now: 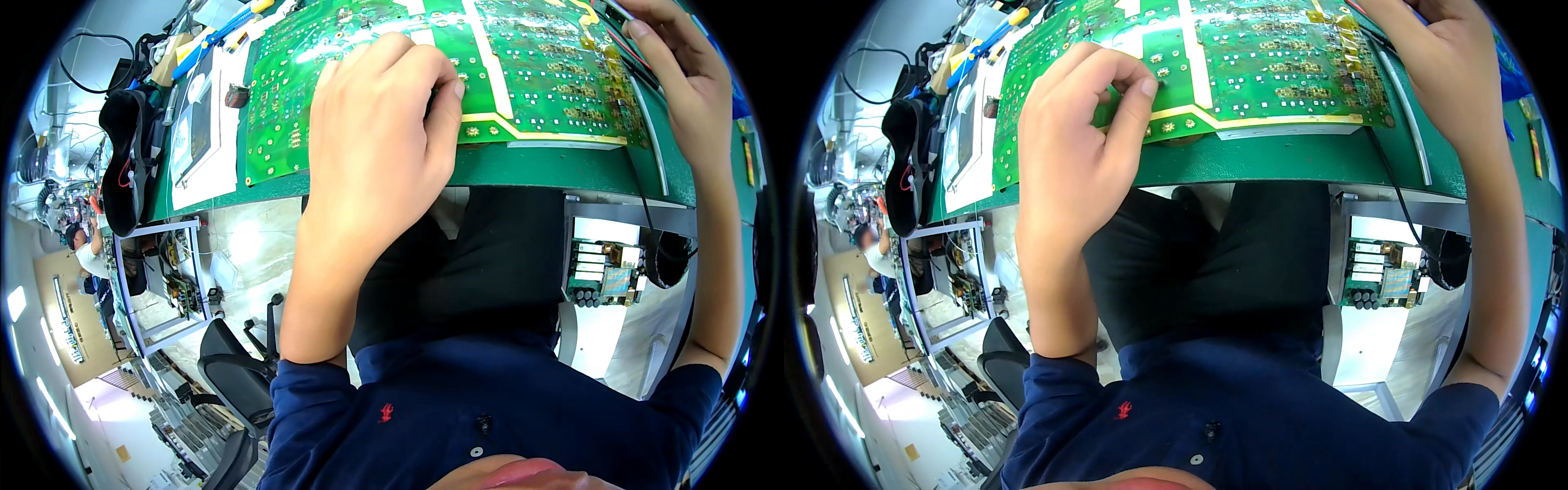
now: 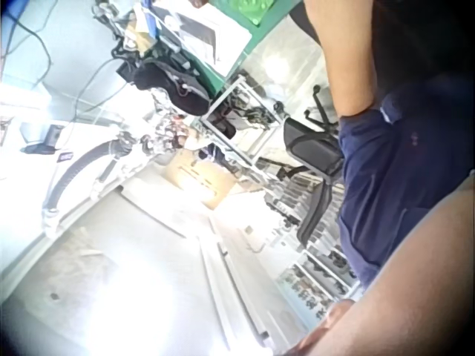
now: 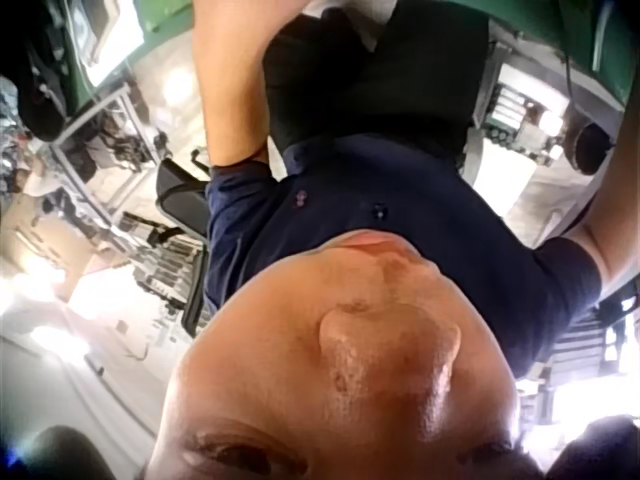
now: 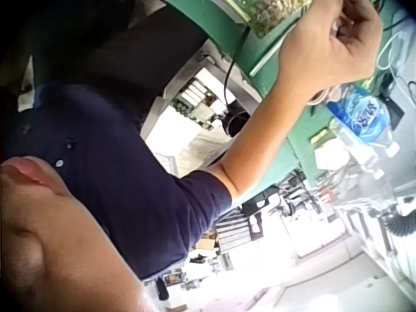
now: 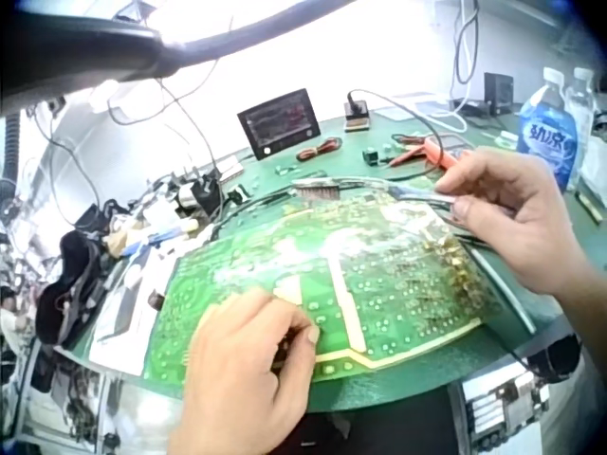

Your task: The person uses tweezers to position a component on a large green circuit board and then applies a soldering iron to secure it. They then use a brush to clean the soldered area and continue working on other parts of the board.

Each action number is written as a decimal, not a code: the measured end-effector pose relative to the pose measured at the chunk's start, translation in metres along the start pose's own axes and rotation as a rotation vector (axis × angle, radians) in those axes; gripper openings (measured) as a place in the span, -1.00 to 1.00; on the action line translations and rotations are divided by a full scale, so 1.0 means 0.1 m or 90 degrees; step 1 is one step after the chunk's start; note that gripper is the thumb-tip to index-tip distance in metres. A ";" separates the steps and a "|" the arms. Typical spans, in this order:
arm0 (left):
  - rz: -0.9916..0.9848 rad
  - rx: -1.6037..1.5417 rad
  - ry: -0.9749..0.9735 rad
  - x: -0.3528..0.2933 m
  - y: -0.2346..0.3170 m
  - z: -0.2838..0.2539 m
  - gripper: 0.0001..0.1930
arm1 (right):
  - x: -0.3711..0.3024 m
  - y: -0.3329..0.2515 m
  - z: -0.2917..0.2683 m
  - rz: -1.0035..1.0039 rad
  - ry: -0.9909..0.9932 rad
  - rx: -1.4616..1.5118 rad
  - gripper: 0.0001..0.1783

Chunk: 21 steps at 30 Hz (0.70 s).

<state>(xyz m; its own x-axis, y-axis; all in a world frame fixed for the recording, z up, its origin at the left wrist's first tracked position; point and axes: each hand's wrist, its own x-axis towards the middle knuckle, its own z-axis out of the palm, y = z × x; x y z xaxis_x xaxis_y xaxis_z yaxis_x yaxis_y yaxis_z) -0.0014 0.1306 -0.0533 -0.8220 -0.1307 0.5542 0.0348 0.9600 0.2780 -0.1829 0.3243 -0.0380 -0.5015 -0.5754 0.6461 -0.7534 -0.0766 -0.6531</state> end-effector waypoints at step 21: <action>0.038 -0.024 0.153 -0.38 0.02 0.10 -0.83 | -0.09 0.09 -0.44 -0.028 -0.228 -0.266 -0.75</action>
<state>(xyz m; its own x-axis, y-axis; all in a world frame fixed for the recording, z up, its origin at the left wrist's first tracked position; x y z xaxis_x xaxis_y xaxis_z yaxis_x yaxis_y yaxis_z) 0.0238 0.1395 -0.0816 -0.6594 -0.1341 0.7397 0.1033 0.9585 0.2658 -0.2039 0.3642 -0.0320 -0.3452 -0.8255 0.4466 -0.9115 0.1814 -0.3693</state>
